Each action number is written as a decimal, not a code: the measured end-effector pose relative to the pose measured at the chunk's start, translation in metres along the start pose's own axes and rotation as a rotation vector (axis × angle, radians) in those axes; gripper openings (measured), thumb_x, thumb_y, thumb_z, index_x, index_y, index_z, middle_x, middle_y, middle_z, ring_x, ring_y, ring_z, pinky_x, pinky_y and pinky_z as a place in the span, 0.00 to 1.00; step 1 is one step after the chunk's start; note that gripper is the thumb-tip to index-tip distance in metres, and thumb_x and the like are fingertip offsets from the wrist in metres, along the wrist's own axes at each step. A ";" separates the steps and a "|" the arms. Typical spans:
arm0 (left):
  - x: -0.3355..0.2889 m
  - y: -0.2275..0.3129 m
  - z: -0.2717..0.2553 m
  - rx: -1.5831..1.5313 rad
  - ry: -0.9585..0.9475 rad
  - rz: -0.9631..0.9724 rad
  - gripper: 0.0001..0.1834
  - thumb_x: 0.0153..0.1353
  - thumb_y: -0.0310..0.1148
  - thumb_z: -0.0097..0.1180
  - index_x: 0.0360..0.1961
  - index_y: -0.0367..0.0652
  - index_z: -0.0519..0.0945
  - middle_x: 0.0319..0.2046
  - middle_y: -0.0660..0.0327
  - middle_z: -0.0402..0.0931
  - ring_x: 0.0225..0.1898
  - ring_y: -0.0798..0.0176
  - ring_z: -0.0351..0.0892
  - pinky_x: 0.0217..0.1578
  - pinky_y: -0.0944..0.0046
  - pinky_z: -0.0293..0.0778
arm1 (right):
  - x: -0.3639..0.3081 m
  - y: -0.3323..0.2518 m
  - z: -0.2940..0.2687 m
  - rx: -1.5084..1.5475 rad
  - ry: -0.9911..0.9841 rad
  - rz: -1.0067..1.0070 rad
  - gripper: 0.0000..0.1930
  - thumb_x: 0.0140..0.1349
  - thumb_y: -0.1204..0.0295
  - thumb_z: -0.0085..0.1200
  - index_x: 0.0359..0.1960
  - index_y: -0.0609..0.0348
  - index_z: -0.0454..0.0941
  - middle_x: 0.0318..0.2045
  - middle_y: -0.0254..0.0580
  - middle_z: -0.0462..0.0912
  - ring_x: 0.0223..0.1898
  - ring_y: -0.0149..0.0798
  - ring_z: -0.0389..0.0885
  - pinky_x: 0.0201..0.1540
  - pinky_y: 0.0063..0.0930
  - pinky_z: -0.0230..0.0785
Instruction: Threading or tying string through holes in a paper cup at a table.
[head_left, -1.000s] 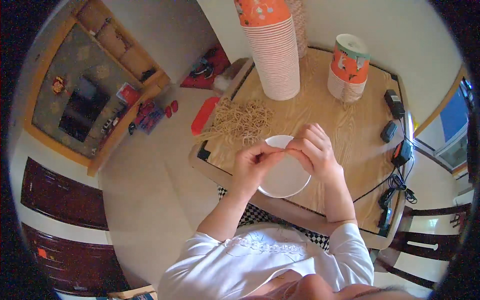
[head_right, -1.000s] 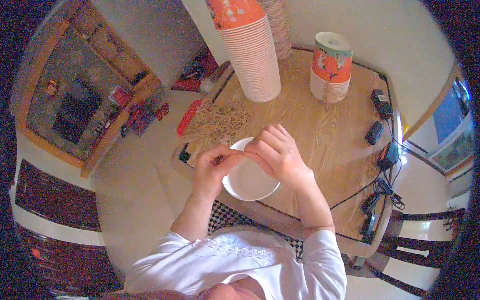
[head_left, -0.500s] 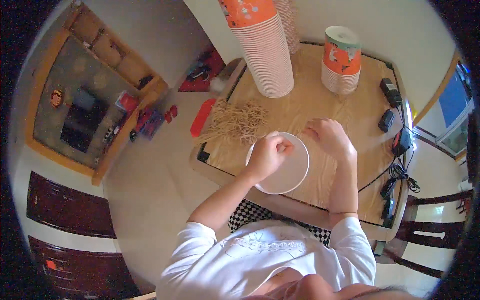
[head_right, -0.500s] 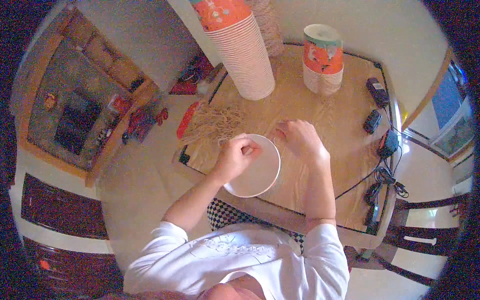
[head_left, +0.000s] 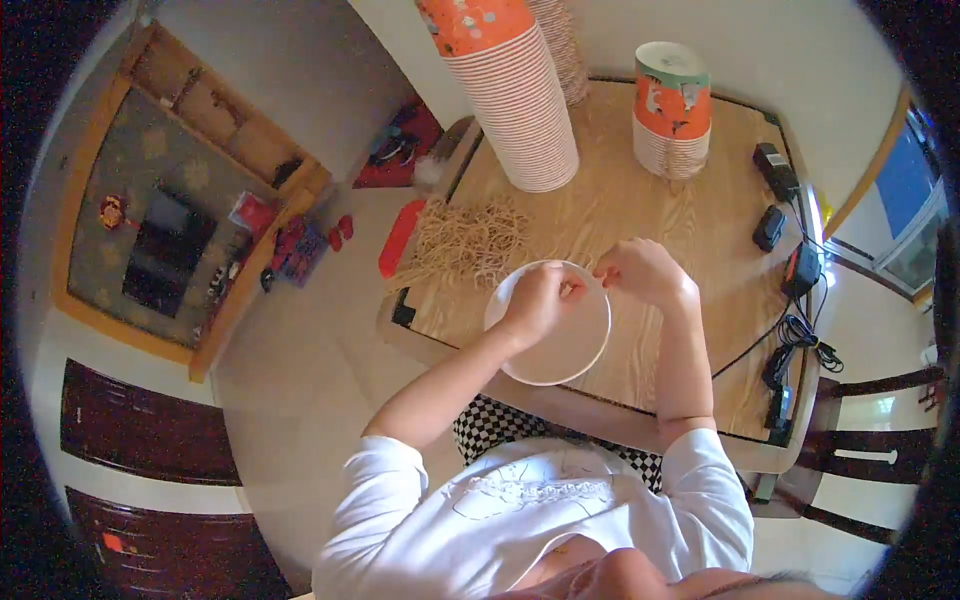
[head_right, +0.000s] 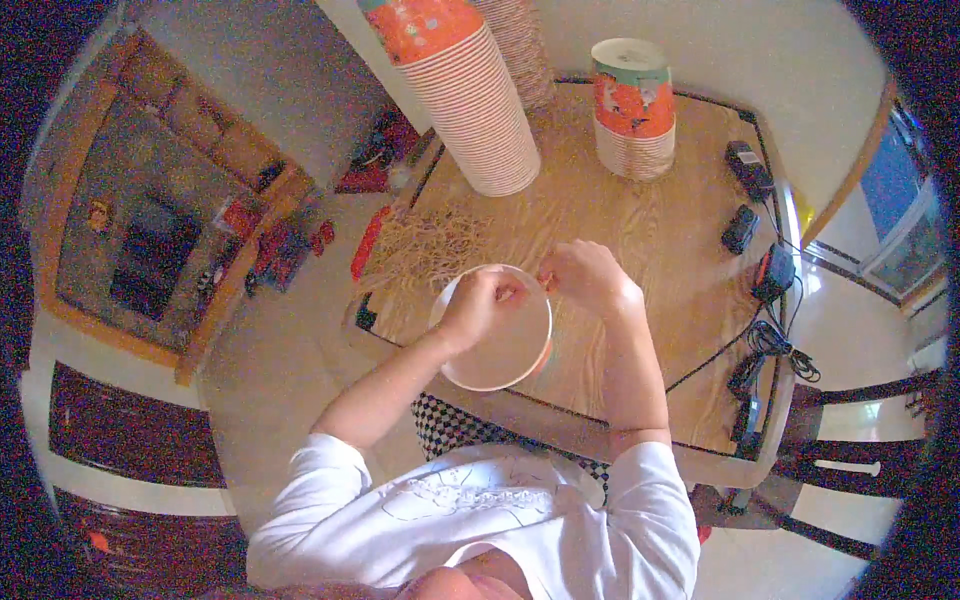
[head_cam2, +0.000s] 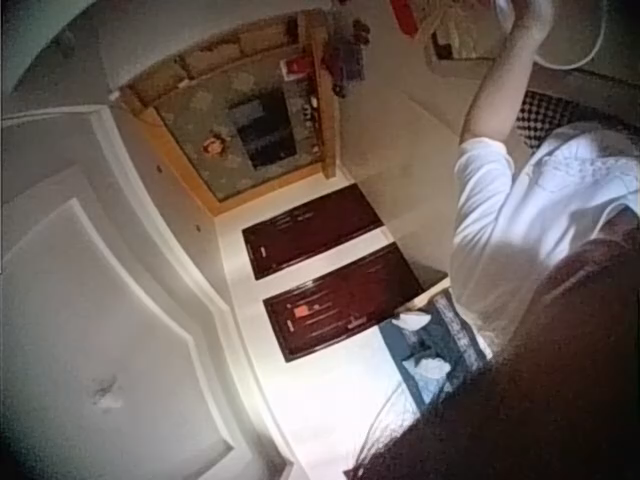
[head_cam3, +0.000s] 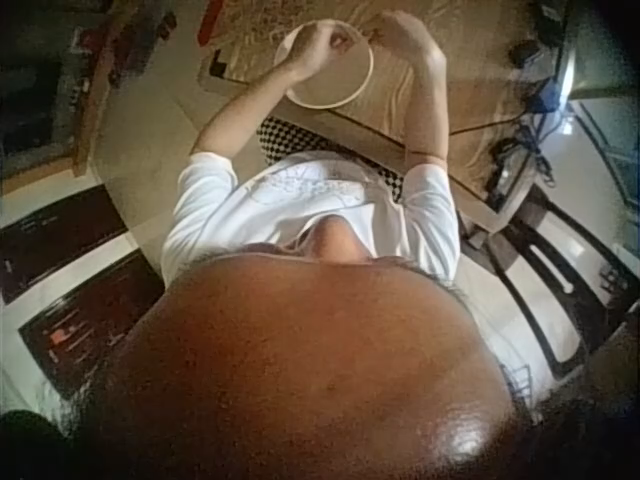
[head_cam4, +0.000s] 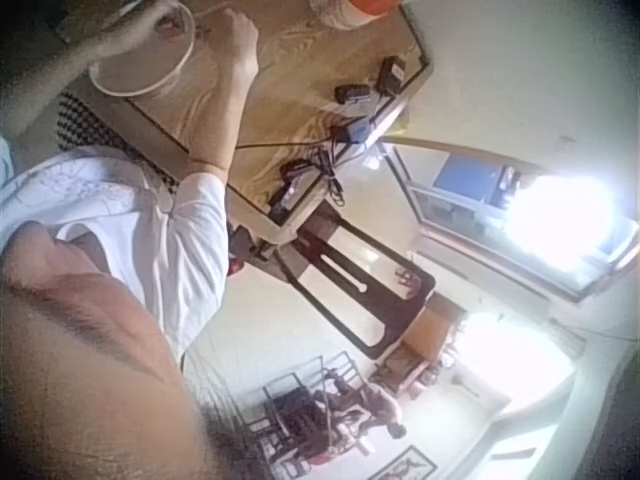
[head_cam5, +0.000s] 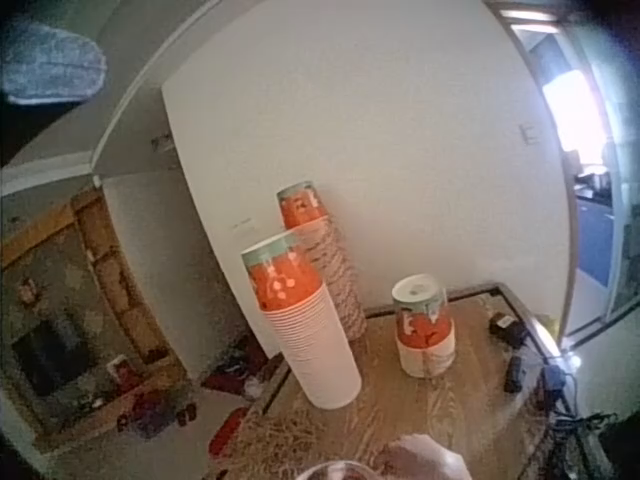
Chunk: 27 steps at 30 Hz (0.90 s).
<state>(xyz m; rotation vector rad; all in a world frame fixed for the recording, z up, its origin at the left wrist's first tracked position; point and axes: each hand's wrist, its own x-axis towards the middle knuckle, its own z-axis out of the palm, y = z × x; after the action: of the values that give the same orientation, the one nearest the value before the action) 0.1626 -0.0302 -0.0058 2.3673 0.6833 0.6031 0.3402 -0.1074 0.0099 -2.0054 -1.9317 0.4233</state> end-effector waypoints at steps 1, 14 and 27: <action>0.000 0.000 0.000 0.013 0.003 0.007 0.06 0.47 0.29 0.60 0.25 0.37 0.81 0.27 0.52 0.78 0.29 0.54 0.78 0.32 0.59 0.72 | 0.000 -0.001 -0.001 0.003 -0.001 0.000 0.08 0.48 0.71 0.58 0.32 0.50 0.83 0.29 0.40 0.83 0.33 0.43 0.81 0.36 0.35 0.72; 0.002 0.006 -0.001 0.051 0.012 -0.009 0.05 0.46 0.28 0.59 0.25 0.38 0.81 0.28 0.52 0.79 0.30 0.52 0.79 0.32 0.58 0.73 | 0.001 0.005 0.004 0.022 0.029 -0.028 0.08 0.47 0.69 0.59 0.31 0.49 0.83 0.28 0.40 0.83 0.31 0.44 0.81 0.34 0.36 0.72; 0.002 0.009 0.004 0.057 0.025 -0.002 0.04 0.45 0.27 0.59 0.24 0.40 0.81 0.27 0.53 0.78 0.30 0.51 0.78 0.31 0.57 0.73 | 0.001 0.002 0.003 0.037 -0.009 -0.001 0.09 0.46 0.70 0.58 0.32 0.49 0.82 0.26 0.41 0.82 0.30 0.45 0.80 0.31 0.36 0.71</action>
<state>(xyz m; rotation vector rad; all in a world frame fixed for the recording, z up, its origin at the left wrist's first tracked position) 0.1694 -0.0364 -0.0026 2.4151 0.7222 0.6206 0.3411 -0.1065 0.0058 -1.9828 -1.9157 0.4653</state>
